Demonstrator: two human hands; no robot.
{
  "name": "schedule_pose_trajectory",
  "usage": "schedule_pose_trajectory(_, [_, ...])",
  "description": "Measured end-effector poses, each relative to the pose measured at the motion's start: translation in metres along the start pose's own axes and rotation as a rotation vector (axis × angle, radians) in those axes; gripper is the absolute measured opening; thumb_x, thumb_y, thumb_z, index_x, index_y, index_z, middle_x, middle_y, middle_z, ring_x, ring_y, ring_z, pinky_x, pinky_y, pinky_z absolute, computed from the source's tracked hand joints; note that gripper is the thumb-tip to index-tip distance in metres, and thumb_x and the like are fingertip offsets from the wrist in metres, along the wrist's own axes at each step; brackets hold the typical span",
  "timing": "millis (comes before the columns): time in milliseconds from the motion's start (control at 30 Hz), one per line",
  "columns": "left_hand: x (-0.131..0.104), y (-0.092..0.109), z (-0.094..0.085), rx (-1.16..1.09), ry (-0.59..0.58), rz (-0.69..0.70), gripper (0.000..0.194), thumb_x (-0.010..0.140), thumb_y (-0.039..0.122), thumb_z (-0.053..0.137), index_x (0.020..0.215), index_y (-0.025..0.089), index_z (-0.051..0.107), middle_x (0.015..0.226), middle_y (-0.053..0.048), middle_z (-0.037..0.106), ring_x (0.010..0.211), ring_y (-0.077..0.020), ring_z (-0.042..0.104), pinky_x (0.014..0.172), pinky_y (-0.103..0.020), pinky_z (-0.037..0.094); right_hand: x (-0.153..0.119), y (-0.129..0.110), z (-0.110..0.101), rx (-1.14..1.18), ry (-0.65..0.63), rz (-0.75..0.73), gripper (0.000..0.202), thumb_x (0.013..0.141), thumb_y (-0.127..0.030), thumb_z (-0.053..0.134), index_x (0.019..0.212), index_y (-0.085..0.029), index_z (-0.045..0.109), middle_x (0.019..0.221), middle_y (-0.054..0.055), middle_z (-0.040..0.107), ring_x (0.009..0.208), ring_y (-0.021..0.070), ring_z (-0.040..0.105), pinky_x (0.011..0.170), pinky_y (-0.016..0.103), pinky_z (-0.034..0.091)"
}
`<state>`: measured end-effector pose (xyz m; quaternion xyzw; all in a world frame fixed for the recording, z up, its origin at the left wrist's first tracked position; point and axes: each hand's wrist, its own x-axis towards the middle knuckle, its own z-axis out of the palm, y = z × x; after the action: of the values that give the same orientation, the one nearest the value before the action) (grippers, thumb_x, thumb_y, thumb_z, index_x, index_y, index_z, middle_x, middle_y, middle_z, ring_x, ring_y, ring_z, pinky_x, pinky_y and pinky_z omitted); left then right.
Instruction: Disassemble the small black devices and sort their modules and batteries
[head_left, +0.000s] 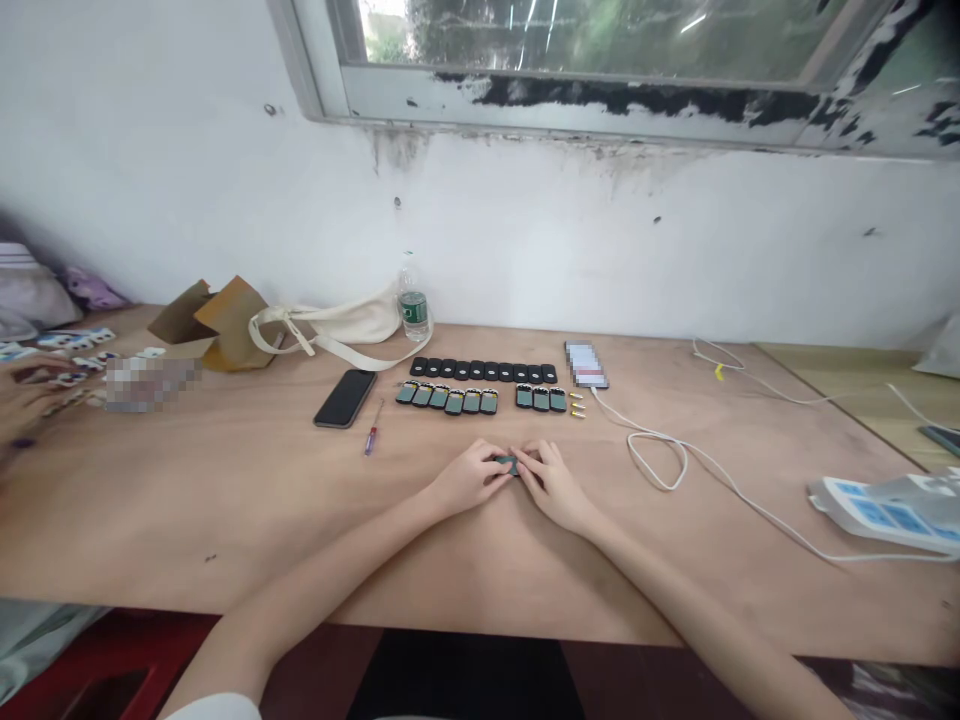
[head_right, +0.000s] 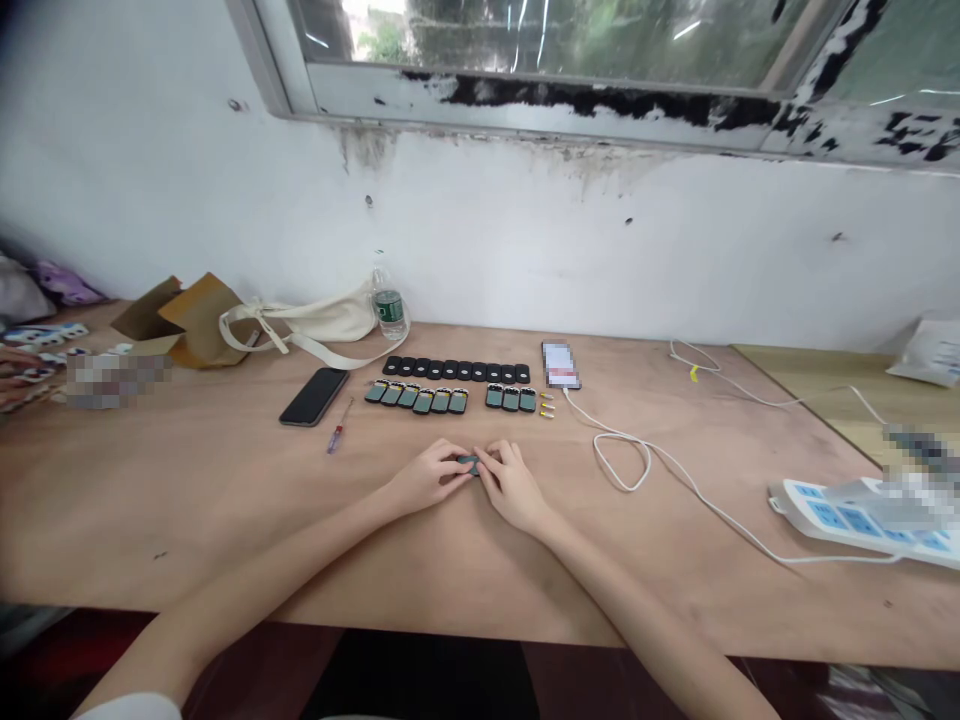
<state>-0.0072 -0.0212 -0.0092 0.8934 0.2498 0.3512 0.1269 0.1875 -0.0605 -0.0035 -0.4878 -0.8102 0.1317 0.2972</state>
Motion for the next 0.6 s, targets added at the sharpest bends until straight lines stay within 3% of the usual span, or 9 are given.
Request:
schedule_pose_trajectory(133, [0.002, -0.003, 0.002, 0.097, 0.0, -0.012, 0.022, 0.091, 0.025, 0.048, 0.102, 0.016, 0.065, 0.108, -0.011, 0.061, 0.097, -0.0194, 0.057, 0.084, -0.033, 0.051, 0.0, 0.003, 0.002, -0.008, 0.046, 0.086, 0.045, 0.094, -0.035, 0.036, 0.138, -0.023, 0.038, 0.121, 0.013, 0.049, 0.114, 0.0254, 0.045, 0.097, 0.046, 0.042])
schedule_pose_trajectory(300, [0.007, -0.004, 0.007, 0.272, -0.101, -0.029, 0.037, 0.094, 0.034, 0.041, 0.122, 0.014, 0.053, 0.123, -0.015, 0.056, 0.109, -0.0252, 0.055, 0.091, -0.04, 0.045, 0.004, 0.017, 0.006, 0.088, 0.223, 0.247, 0.032, 0.095, -0.032, 0.033, 0.118, -0.02, 0.052, 0.11, 0.012, 0.054, 0.108, 0.0241, 0.048, 0.096, 0.046, 0.041])
schedule_pose_trajectory(400, [0.012, -0.001, 0.009, 0.343, -0.138, -0.075, 0.042, 0.094, 0.037, 0.038, 0.127, 0.012, 0.05, 0.126, -0.017, 0.056, 0.111, -0.0282, 0.053, 0.092, -0.044, 0.04, 0.006, 0.021, 0.008, 0.085, 0.238, 0.229, 0.028, 0.094, -0.029, 0.033, 0.108, -0.02, 0.056, 0.103, 0.01, 0.057, 0.1, 0.0239, 0.05, 0.092, 0.045, 0.042])
schedule_pose_trajectory(600, [0.023, -0.001, 0.01, 0.367, -0.123, -0.132, 0.045, 0.092, 0.034, 0.039, 0.131, 0.012, 0.045, 0.132, -0.016, 0.051, 0.123, -0.0286, 0.044, 0.104, -0.048, 0.029, 0.016, 0.023, 0.006, -0.138, 0.196, 0.124, 0.027, 0.09, -0.02, 0.035, 0.107, -0.015, 0.056, 0.102, 0.013, 0.056, 0.096, 0.026, 0.048, 0.089, 0.045, 0.042])
